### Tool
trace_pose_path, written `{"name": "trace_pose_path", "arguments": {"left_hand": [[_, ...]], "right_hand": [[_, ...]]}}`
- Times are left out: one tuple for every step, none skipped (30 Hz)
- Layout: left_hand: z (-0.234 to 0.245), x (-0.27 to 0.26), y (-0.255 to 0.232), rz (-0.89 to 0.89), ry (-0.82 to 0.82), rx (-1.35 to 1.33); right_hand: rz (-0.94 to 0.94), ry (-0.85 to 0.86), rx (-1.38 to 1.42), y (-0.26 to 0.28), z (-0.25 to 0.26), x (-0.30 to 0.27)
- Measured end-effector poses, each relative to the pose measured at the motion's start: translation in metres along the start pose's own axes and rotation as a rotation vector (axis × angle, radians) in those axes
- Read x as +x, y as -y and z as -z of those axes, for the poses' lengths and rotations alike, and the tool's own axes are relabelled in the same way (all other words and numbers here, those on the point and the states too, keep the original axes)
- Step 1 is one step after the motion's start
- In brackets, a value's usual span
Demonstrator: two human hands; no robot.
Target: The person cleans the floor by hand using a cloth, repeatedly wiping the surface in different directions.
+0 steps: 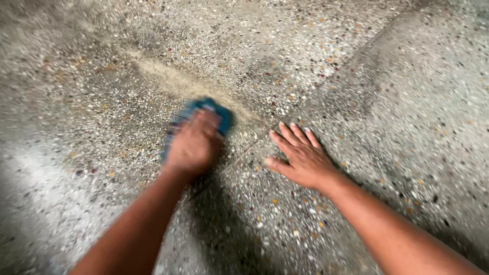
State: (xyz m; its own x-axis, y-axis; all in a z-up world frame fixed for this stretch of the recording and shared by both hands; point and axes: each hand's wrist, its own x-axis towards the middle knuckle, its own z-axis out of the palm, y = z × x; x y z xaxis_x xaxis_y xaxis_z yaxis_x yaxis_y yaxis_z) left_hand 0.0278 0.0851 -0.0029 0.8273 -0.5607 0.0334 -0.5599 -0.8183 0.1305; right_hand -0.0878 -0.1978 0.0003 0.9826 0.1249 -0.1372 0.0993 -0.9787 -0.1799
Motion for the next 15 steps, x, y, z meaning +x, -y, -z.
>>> {"name": "trace_pose_path", "arguments": {"left_hand": [[0.004,0.009,0.022,0.091,-0.057,0.042],[0.009,0.024,0.046,0.177,-0.03,0.031],[0.012,0.035,0.072,0.263,-0.002,0.019],[0.012,0.038,0.097,0.244,-0.163,0.042],[0.009,0.043,0.116,0.229,-0.325,0.066],[0.01,0.056,0.13,0.225,-0.355,0.064],[0.012,0.065,0.141,0.268,-0.344,0.062],[0.012,0.07,0.146,0.311,-0.324,0.052],[0.014,0.077,0.148,0.268,-0.3,0.058],[0.017,0.073,0.148,0.23,-0.266,0.072],[0.012,0.057,0.138,0.149,-0.133,0.092],[0.003,0.04,0.117,0.055,-0.007,0.111],[-0.005,0.03,0.09,-0.208,-0.081,0.102],[-0.007,0.019,0.07,-0.463,-0.131,0.092],[0.001,0.018,0.061,-0.462,-0.131,0.089]], "right_hand": [[0.001,0.006,-0.01,0.004,0.002,0.007],[-0.013,0.023,-0.063,0.006,0.004,0.013],[-0.027,0.041,-0.117,0.007,0.004,0.019],[-0.029,0.04,-0.124,0.009,0.003,0.021],[-0.024,0.071,-0.152,0.009,0.002,0.016],[-0.019,0.079,-0.19,0.009,0.007,0.019],[-0.021,0.054,-0.208,0.011,0.009,0.021],[-0.043,0.127,-0.18,0.016,0.009,0.018],[-0.065,0.199,-0.151,0.017,0.012,0.016],[-0.065,0.189,-0.158,0.021,0.013,0.014],[-0.074,0.217,-0.163,0.023,0.014,0.012],[-0.092,0.241,-0.17,0.021,0.015,0.012],[-0.101,0.228,-0.179,0.018,0.017,0.015],[-0.094,0.22,-0.212,0.019,0.014,0.015],[-0.087,0.212,-0.246,0.019,0.01,0.017]]}}
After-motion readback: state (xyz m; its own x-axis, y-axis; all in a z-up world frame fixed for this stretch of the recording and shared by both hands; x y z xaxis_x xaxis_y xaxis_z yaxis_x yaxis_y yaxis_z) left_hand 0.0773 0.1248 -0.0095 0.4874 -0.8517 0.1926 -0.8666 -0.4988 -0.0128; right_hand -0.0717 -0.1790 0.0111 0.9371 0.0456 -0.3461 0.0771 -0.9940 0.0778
